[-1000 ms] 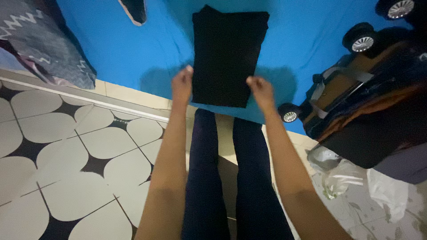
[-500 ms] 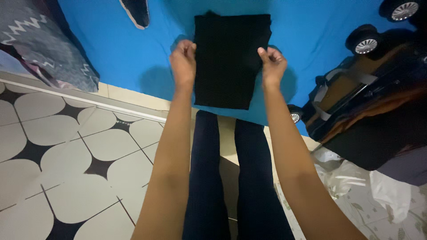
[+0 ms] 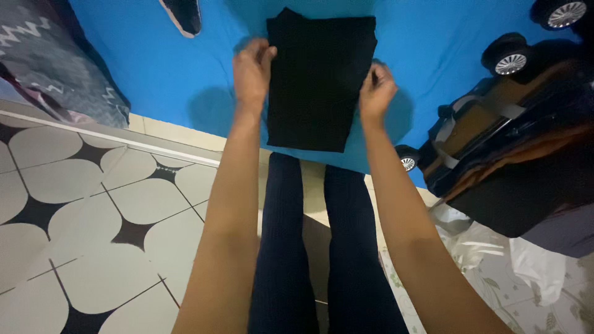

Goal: The person folds a black garment and places it into a suitcase, then gathers several other items of clothing and places them into a clear plastic bag.

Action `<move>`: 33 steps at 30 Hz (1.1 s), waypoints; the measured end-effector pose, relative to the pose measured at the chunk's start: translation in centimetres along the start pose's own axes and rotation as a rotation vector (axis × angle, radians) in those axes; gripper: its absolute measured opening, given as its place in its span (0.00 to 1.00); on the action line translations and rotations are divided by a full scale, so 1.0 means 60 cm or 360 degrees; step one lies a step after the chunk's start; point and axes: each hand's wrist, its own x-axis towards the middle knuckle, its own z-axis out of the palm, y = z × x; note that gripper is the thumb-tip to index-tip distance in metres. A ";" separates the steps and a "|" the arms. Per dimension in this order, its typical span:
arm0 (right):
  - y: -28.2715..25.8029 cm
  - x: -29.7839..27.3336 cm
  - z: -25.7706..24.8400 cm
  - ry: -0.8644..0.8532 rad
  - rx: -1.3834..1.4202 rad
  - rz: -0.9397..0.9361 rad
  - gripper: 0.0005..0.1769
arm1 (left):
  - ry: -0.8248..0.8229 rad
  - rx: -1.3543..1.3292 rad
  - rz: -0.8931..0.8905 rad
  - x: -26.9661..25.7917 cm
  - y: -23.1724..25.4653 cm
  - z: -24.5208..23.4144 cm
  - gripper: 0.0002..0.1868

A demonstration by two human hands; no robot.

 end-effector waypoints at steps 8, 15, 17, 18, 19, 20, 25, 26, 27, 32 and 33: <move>-0.019 0.028 0.001 0.0124 -0.0155 0.0006 0.07 | 0.0041 -0.0235 -0.0142 0.022 -0.034 0.025 0.11; -0.006 0.088 0.015 0.0109 0.0268 0.0495 0.04 | 0.0110 0.0047 0.0121 0.054 -0.019 0.048 0.16; -0.014 0.083 0.011 0.0117 0.0356 0.0837 0.05 | 0.0186 -0.0076 0.0244 0.051 -0.024 0.040 0.16; -0.018 0.078 0.003 0.0040 0.0302 0.0524 0.07 | 0.0020 -0.0179 -0.0063 0.045 -0.031 0.028 0.15; -0.023 0.078 -0.002 -0.0035 0.0247 0.0208 0.10 | -0.0154 -0.0282 -0.0359 0.040 -0.036 0.018 0.14; -0.029 0.067 -0.015 -0.0030 0.0247 0.0205 0.10 | -0.0155 -0.0284 -0.0353 0.029 -0.043 0.008 0.14; -0.042 -0.045 -0.075 -0.0704 0.0094 0.1016 0.19 | -0.0581 -0.0450 -0.0445 -0.053 -0.079 -0.048 0.16; -0.035 -0.067 -0.080 -0.0746 0.0190 0.1037 0.18 | -0.0645 -0.0388 -0.0489 -0.067 -0.081 -0.047 0.17; -0.022 -0.079 -0.081 -0.0747 0.0188 0.1039 0.18 | -0.0709 -0.0326 -0.0538 -0.080 -0.084 -0.047 0.18; 0.029 -0.119 -0.063 -0.0331 0.0293 0.1104 0.24 | -0.0511 -0.0154 -0.0546 -0.107 -0.110 -0.018 0.21; 0.028 -0.123 -0.061 -0.0336 0.0295 0.1106 0.24 | -0.0363 -0.0222 -0.0557 -0.110 -0.120 -0.013 0.21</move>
